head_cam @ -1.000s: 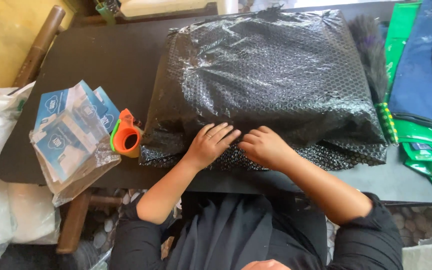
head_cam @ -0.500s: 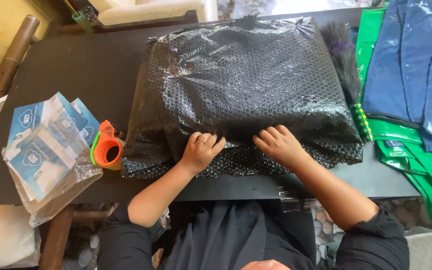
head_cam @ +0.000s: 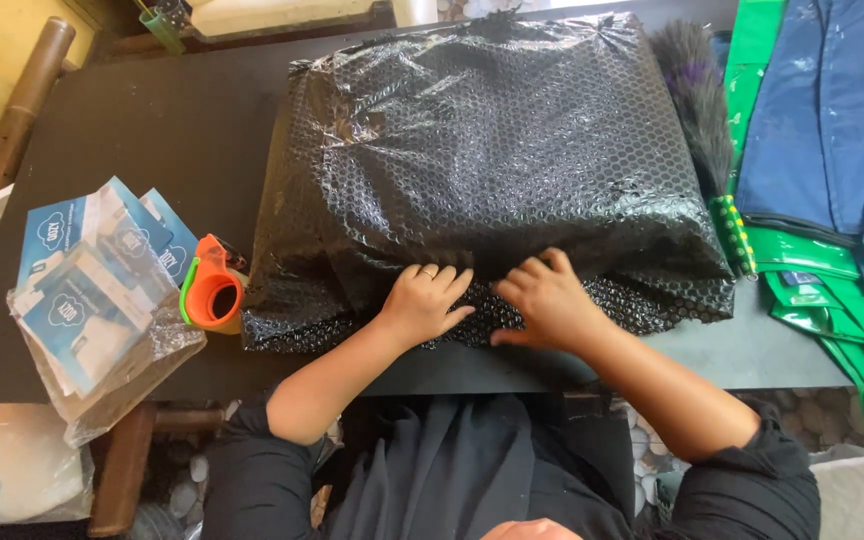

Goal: Wrapping a large item in bubble wrap, securing it with tape using a dispenser, and cleaning the final package with a duster.

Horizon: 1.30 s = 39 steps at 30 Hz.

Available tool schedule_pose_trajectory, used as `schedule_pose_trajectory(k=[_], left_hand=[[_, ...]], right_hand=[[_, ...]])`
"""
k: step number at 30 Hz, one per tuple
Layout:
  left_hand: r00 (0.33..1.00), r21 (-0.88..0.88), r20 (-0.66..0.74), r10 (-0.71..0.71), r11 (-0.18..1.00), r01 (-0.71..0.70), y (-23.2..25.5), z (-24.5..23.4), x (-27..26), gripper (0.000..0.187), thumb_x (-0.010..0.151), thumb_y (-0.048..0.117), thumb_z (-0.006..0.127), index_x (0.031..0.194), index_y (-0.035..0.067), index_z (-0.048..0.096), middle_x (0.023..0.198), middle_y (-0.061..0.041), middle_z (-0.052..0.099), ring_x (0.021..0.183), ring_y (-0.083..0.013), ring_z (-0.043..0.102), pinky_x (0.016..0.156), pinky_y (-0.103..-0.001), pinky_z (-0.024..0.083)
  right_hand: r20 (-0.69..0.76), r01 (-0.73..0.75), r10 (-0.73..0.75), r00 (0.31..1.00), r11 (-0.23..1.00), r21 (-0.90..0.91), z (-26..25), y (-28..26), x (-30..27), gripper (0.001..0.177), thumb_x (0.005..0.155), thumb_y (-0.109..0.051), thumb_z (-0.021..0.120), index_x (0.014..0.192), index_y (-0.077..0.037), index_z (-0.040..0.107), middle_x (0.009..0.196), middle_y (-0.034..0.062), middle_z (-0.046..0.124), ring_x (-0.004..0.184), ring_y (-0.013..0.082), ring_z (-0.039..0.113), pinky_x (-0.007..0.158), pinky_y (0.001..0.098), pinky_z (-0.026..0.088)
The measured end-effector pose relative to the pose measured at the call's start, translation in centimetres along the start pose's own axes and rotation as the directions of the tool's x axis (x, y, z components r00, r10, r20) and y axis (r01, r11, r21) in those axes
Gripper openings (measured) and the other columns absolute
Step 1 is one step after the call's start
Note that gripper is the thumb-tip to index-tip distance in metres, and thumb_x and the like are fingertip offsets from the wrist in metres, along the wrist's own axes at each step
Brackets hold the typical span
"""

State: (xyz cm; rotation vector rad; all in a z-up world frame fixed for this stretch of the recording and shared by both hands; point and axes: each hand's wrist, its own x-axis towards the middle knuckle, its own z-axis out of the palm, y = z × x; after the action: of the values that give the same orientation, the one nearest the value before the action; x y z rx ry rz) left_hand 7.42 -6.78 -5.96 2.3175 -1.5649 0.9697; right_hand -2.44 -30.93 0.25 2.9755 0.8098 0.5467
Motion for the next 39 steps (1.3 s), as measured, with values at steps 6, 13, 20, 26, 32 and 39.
schedule_pose_trajectory(k=[6, 13, 20, 26, 32, 39], left_hand=[[0.994, -0.074, 0.095, -0.056, 0.995, 0.064, -0.2, 0.5, -0.8, 0.082, 0.087, 0.081, 0.042, 0.128, 0.015, 0.068, 0.099, -0.009, 0.064, 0.088, -0.0287, 0.064, 0.078, -0.043, 0.049], [0.982, -0.094, 0.173, -0.073, 0.991, 0.090, -0.4, -1.4, -0.1, 0.108, 0.065, 0.100, 0.042, 0.132, 0.019, 0.066, 0.104, -0.008, 0.067, 0.093, -0.0273, 0.067, 0.081, -0.042, 0.050], [0.930, -0.178, 0.345, -0.127, 0.964, 0.197, -0.9, -2.8, 1.4, 0.096, 0.065, 0.089, 0.059, 0.128, 0.017, 0.069, 0.105, -0.005, 0.071, 0.099, -0.0263, 0.070, 0.083, -0.041, 0.052], [0.859, -0.246, 0.471, -0.198, 0.906, 0.344, -1.3, -4.3, 2.9, 0.081, 0.066, 0.072, 0.069, 0.123, 0.014, 0.072, 0.101, -0.004, 0.075, 0.096, -0.0271, 0.072, 0.081, -0.041, 0.056], [0.879, -0.214, 0.439, -0.187, 0.928, 0.304, -1.4, -3.5, 2.2, 0.052, 0.074, 0.054, 0.072, 0.109, 0.015, 0.074, 0.088, -0.002, 0.074, 0.087, -0.0252, 0.072, 0.078, -0.041, 0.057], [0.973, -0.107, 0.195, -0.121, 0.984, 0.144, -0.6, -2.1, 0.2, 0.023, 0.088, 0.031, 0.072, 0.106, 0.016, 0.070, 0.091, 0.002, 0.070, 0.089, -0.0180, 0.071, 0.074, -0.032, 0.057]], right_hand=[[0.110, 0.111, -0.145, 0.983, 0.957, 0.269, 3.9, -0.9, -1.4, 0.032, 0.084, -0.039, 0.077, 0.100, -0.012, 0.069, 0.087, 0.0065, 0.073, 0.088, 0.0281, 0.072, 0.085, 0.0439, 0.050], [-0.232, 0.225, -0.191, 0.954, 0.966, 0.130, 5.4, -1.4, -1.2, 0.028, 0.103, -0.027, 0.045, 0.090, -0.013, 0.065, 0.077, 0.0043, 0.066, 0.073, 0.0256, 0.068, 0.073, 0.0376, 0.052], [-0.442, 0.123, -0.129, 0.888, 0.992, -0.041, -0.2, -1.1, 1.9, 0.013, 0.103, -0.017, 0.058, 0.095, -0.012, 0.068, 0.093, 0.0056, 0.062, 0.100, 0.0264, 0.065, 0.092, 0.0409, 0.049], [-0.556, 0.045, -0.092, 0.826, 0.994, -0.098, 1.1, 0.6, 3.9, 0.007, 0.102, -0.019, 0.065, 0.102, -0.015, 0.070, 0.115, 0.0074, 0.066, 0.119, 0.0292, 0.064, 0.106, 0.0468, 0.048], [-0.538, 0.020, -0.064, 0.840, 0.996, -0.087, 1.6, 0.8, 4.0, 0.009, 0.102, -0.023, 0.065, 0.103, -0.016, 0.071, 0.113, 0.0069, 0.069, 0.115, 0.0274, 0.067, 0.106, 0.0446, 0.049], [-0.532, 0.034, -0.019, 0.846, 0.999, 0.017, 1.3, 0.9, 4.0, 0.008, 0.101, -0.022, 0.066, 0.104, -0.018, 0.071, 0.115, 0.0090, 0.069, 0.113, 0.0300, 0.068, 0.107, 0.0478, 0.049]])
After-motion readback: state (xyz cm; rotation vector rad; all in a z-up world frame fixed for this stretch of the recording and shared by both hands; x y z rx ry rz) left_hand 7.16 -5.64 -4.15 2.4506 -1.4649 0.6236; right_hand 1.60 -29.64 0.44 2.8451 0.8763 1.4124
